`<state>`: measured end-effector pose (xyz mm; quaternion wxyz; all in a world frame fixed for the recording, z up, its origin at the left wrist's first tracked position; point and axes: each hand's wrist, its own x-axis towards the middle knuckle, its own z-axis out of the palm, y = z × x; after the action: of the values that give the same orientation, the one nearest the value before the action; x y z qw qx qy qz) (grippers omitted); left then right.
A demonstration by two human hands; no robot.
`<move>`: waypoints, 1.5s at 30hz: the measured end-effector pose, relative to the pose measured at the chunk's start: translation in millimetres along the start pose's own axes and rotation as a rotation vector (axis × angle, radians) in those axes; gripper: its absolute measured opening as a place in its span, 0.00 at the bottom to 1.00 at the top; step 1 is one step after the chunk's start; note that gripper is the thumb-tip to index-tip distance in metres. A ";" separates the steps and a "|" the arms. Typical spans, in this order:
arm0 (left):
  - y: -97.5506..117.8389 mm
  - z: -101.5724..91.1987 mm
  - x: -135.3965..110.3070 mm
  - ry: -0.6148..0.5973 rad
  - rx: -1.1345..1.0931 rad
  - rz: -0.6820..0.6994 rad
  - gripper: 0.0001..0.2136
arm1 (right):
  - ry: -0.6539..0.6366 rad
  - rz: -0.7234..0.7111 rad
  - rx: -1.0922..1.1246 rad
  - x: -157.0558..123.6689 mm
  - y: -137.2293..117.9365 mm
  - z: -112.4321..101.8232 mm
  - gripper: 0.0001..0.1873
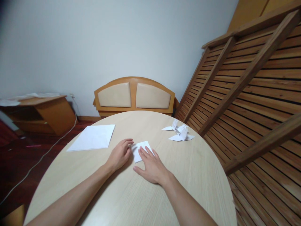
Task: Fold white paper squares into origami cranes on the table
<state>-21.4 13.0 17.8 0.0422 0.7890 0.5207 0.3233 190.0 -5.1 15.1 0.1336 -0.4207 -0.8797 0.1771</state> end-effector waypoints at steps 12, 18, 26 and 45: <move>16.6 1.6 -7.6 -0.408 0.133 0.157 0.22 | -0.165 0.274 -0.124 -5.3 -9.5 -15.1 0.50; 11.8 7.4 -9.0 -0.471 0.162 0.103 0.26 | -0.164 0.415 -0.216 -16.2 -15.9 -16.6 0.55; 6.9 0.9 -7.5 -0.524 0.080 0.208 0.26 | 0.096 0.227 -0.232 2.0 -4.2 -4.7 0.33; 17.4 0.1 -12.2 -0.557 0.094 0.192 0.26 | -0.057 0.202 -0.143 -0.1 5.5 -4.2 0.33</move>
<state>-10.6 -5.3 19.0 0.1161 0.8942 0.4263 0.0727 195.5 -1.1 16.5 0.0596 -0.5104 -0.8466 0.1385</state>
